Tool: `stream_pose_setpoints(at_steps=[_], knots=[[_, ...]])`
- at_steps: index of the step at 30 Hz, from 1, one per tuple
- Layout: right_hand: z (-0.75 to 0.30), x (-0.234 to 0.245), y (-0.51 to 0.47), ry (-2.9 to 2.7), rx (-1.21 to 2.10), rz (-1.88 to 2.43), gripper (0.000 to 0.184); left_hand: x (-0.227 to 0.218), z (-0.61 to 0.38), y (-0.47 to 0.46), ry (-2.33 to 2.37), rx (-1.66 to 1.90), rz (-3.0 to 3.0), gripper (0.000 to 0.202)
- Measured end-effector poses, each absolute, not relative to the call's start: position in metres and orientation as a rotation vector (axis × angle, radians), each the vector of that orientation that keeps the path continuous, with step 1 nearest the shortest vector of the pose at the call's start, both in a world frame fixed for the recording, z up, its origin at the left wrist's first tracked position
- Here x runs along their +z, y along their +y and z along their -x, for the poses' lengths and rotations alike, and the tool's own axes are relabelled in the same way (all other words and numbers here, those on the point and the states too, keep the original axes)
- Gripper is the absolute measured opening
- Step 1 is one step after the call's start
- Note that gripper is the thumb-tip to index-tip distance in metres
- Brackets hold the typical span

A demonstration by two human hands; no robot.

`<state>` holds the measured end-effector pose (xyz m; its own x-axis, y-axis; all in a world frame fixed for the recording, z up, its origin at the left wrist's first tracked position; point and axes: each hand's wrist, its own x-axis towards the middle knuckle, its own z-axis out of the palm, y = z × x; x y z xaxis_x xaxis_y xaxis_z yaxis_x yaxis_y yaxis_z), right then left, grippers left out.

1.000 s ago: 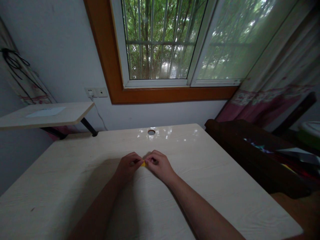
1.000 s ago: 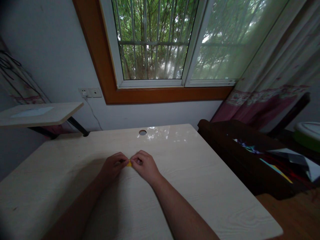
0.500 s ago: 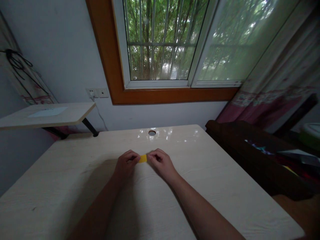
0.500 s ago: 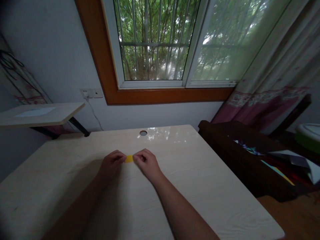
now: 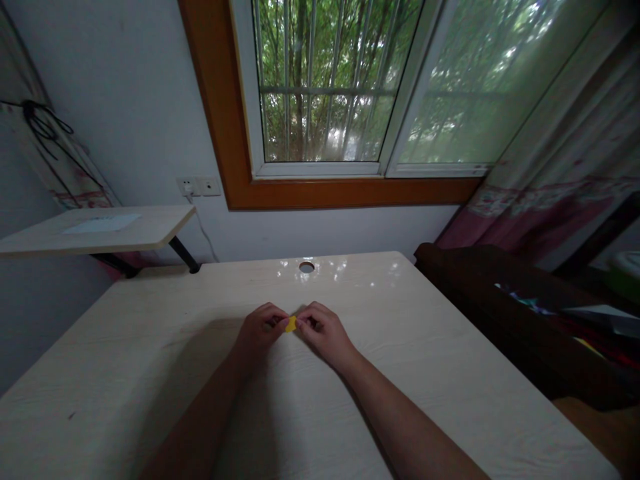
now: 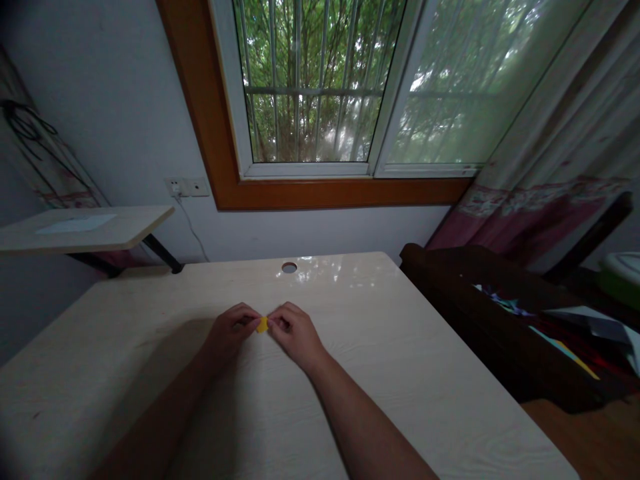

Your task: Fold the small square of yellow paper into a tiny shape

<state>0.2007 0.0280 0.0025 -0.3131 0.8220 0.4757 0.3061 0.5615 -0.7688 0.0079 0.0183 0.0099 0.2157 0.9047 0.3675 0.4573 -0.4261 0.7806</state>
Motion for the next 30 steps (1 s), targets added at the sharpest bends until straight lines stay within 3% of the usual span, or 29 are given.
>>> stream_pose_setpoints(at_steps=[30], knots=[[-0.1982,0.0052,0.0249,-1.896,0.581,0.878,0.009,0.0130,-0.0068,0.0156,1.259,1.153,-2.101,0.017]])
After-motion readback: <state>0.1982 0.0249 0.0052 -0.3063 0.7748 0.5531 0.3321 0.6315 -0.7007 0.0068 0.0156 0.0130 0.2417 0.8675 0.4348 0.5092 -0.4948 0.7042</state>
